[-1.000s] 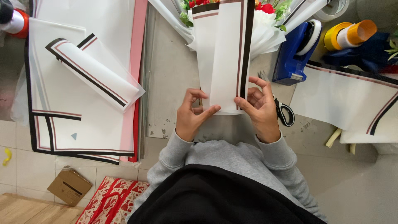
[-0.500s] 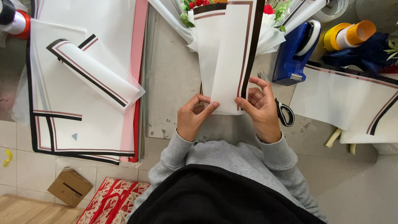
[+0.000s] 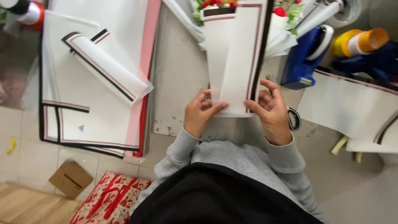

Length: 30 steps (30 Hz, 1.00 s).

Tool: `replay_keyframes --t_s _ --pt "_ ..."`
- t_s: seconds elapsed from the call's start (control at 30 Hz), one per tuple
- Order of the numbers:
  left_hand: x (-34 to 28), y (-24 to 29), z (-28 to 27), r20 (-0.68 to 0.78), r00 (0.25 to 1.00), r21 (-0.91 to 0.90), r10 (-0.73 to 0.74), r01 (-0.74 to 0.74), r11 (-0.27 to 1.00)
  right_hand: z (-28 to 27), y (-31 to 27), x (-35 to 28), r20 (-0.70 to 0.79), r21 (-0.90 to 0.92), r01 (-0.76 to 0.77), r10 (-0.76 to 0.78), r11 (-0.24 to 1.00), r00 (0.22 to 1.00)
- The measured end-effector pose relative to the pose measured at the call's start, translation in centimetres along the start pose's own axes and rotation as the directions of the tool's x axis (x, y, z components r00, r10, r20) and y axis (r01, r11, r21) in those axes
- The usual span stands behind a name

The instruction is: The person prepares wrapping paper by folding and cutting sheets, then arranges the folded paper around a flower bouquet featuring a small teddy bear.

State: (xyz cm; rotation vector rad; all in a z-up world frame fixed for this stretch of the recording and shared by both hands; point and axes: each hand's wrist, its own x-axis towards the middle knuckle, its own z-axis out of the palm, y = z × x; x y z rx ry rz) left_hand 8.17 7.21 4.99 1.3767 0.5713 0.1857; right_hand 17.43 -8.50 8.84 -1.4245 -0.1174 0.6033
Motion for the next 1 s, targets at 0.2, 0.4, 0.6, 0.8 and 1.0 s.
replay_keyframes --t_s 0.2,0.4,0.6,0.8,1.0 --pt "-0.6 1.5 -0.5 -0.002 1.0 -0.108 -0.031 0.031 0.994 0.4 -0.4 -0.4 -0.033 0.003 0.002 -0.002 1.0 0.999" --pt "-0.4 1.1 -0.7 0.011 0.999 -0.01 0.03 -0.03 0.999 -0.1 0.6 0.0 -0.038 -0.011 0.005 -0.006 1.0 0.999" --pt "-0.8 2.0 0.1 -0.064 0.996 0.08 -0.064 0.069 0.994 0.2 -0.2 -0.3 -0.071 0.016 0.014 -0.013 1.0 0.997" --pt "-1.2 3.6 1.3 -0.149 0.974 0.186 0.171 -0.142 0.972 -0.1 -0.7 0.0 -0.049 0.005 0.005 -0.005 1.0 0.999" --pt "-0.7 1.8 0.8 -0.133 0.971 0.317 0.197 -0.147 0.937 0.3 -1.0 -0.3 -0.032 0.007 -0.003 0.003 1.0 0.999"
